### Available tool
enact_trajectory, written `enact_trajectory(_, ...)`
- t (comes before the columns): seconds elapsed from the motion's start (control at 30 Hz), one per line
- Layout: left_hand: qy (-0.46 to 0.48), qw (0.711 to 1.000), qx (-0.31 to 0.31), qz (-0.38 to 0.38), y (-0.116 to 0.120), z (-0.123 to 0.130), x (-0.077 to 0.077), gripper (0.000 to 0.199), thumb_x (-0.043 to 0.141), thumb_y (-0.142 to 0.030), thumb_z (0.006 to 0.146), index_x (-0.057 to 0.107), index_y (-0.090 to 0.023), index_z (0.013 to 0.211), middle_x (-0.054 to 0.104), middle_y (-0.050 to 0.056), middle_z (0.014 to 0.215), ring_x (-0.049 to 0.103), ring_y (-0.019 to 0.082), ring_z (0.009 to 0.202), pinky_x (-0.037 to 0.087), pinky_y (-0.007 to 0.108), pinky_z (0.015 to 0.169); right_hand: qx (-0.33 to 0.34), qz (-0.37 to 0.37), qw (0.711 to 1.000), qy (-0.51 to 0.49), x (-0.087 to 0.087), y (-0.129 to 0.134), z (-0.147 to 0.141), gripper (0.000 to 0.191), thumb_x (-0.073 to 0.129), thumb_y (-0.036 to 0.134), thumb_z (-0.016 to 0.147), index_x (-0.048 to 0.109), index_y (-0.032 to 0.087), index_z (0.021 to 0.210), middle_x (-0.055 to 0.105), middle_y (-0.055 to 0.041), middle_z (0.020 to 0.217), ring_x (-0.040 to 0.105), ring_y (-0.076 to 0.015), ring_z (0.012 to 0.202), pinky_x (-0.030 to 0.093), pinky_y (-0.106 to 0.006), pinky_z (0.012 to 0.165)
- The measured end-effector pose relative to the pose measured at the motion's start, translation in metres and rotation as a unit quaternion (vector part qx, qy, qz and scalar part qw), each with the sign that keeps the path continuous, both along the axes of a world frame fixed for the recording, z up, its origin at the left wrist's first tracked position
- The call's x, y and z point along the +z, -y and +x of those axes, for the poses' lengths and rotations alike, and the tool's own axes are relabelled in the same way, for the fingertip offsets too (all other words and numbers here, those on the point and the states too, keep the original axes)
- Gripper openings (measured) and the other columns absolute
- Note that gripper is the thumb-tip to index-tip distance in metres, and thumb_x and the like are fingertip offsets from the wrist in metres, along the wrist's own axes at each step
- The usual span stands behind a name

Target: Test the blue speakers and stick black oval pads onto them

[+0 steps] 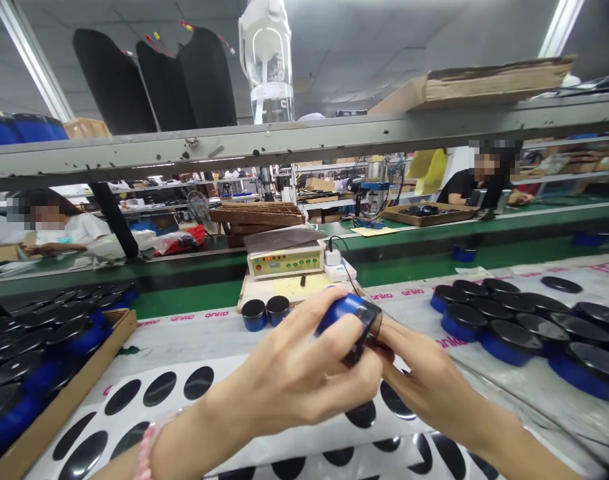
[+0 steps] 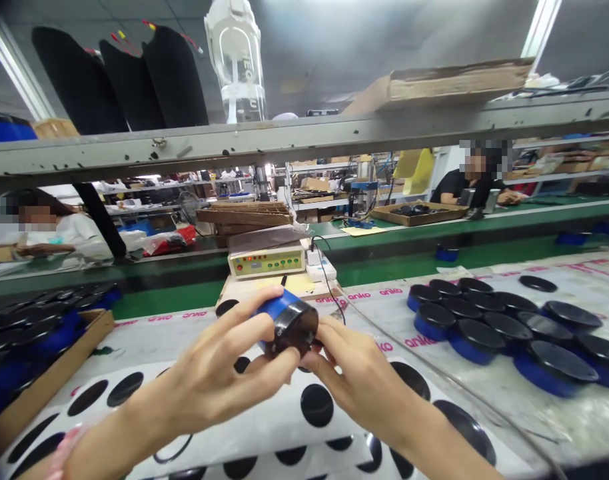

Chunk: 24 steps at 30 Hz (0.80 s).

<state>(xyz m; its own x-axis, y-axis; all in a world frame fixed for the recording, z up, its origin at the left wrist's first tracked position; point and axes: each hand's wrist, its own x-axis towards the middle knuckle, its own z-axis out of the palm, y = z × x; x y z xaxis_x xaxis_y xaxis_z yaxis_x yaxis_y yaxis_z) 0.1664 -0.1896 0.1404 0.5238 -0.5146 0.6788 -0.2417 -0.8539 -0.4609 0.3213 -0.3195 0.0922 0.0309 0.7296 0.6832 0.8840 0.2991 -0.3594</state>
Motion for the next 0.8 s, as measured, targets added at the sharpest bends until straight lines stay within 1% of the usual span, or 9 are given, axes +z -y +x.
enact_trajectory(0.1,-0.023,0.995,-0.010,-0.092,-0.004,-0.008,-0.011,0.015,0.055,-0.006,0.082,0.056,-0.015,0.094,0.042,0.008,0.101,0.048,0.027,0.115,0.050,0.041,0.091,0.003,0.028,0.999,-0.032,-0.013,0.000,-0.010,0.014,0.043,0.019,0.092,0.054,0.020,0.083,0.056,-0.0022,0.072,0.052,-0.0130,0.059,0.042,-0.023,0.055)
enact_trajectory(0.17,-0.065,0.986,0.007,-0.153,-0.008,-0.013,-0.021,0.019,0.055,-0.012,0.084,0.054,-0.017,0.103,0.040,0.009,0.107,0.048,0.024,0.115,0.051,0.036,0.090,0.005,0.024,0.999,-0.040,-0.021,0.001,-0.017,0.016,0.042,0.020,0.093,0.055,0.019,0.083,0.055,-0.0019,0.070,0.051,-0.0126,0.059,0.040,-0.023,0.055)
enact_trajectory(0.3,-0.210,0.950,0.076,-0.221,-0.010,-0.019,-0.044,0.070,0.066,-0.032,0.078,0.029,-0.019,0.136,0.039,0.016,0.128,0.047,0.027,0.118,0.048,0.040,0.094,-0.022,-0.019,1.000,-0.008,-0.037,0.006,-0.031,0.020,0.041,0.020,0.093,0.054,0.017,0.078,0.053,-0.0013,0.066,0.047,-0.0116,0.055,0.034,-0.024,0.050)
enact_trajectory(0.33,-0.243,0.941,0.085,-0.221,-0.010,-0.018,-0.048,0.076,0.068,-0.032,0.076,0.025,-0.019,0.138,0.041,0.016,0.130,0.047,0.028,0.118,0.048,0.040,0.095,-0.030,-0.034,0.999,0.008,-0.041,0.008,-0.032,0.022,0.041,0.019,0.093,0.053,0.017,0.075,0.052,-0.0013,0.066,0.046,-0.0113,0.054,0.033,-0.024,0.049)
enact_trajectory(0.4,-0.272,0.933,0.090,-0.216,-0.013,-0.011,-0.053,0.072,0.066,-0.028,0.077,0.026,-0.019,0.137,0.045,0.014,0.130,0.047,0.027,0.118,0.046,0.041,0.096,-0.057,-0.048,0.996,0.040,-0.047,0.015,-0.029,0.023,0.039,0.017,0.093,0.052,0.017,0.074,0.052,-0.0016,0.065,0.046,-0.0116,0.053,0.033,-0.025,0.049)
enact_trajectory(0.5,-0.193,0.938,0.126,-0.258,-0.031,0.013,-0.051,0.060,0.057,-0.024,0.081,0.029,-0.020,0.134,0.044,0.013,0.131,0.046,0.027,0.119,0.042,0.041,0.099,-0.130,-0.002,0.990,0.062,-0.051,0.035,-0.007,0.017,0.042,0.015,0.092,0.057,0.016,0.084,0.056,-0.0026,0.068,0.053,-0.0139,0.059,0.038,-0.026,0.055)
enact_trajectory(0.6,-0.153,0.904,0.220,-0.332,-0.064,0.051,-0.053,0.058,0.053,-0.029,0.083,0.027,-0.019,0.134,0.039,0.013,0.131,0.048,0.025,0.116,0.042,0.038,0.097,-0.216,0.063,0.974,0.024,-0.056,0.058,0.026,0.010,0.050,0.023,0.090,0.060,0.019,0.091,0.064,-0.0038,0.078,0.061,-0.0166,0.070,0.044,-0.026,0.062)
enact_trajectory(0.7,-0.231,0.878,0.265,-0.326,-0.095,0.088,-0.072,0.058,0.055,-0.032,0.081,0.031,-0.016,0.132,0.040,0.013,0.130,0.051,0.026,0.111,0.042,0.038,0.095,-0.292,0.093,0.948,-0.082,-0.064,0.064,0.048,0.018,0.054,0.038,0.087,0.063,0.022,0.087,0.067,-0.0028,0.079,0.062,-0.0172,0.070,0.046,-0.025,0.060)
enact_trajectory(0.8,-0.270,0.863,0.296,-0.308,-0.116,0.105,-0.101,0.055,0.059,-0.028,0.076,0.040,-0.014,0.126,0.047,0.013,0.124,0.049,0.029,0.114,0.032,0.046,0.103,-0.288,0.098,0.910,-0.282,-0.073,0.049,0.053,0.028,0.045,0.047,0.089,0.056,0.023,0.078,0.052,0.0027,0.059,0.051,-0.0127,0.052,0.043,-0.024,0.052)
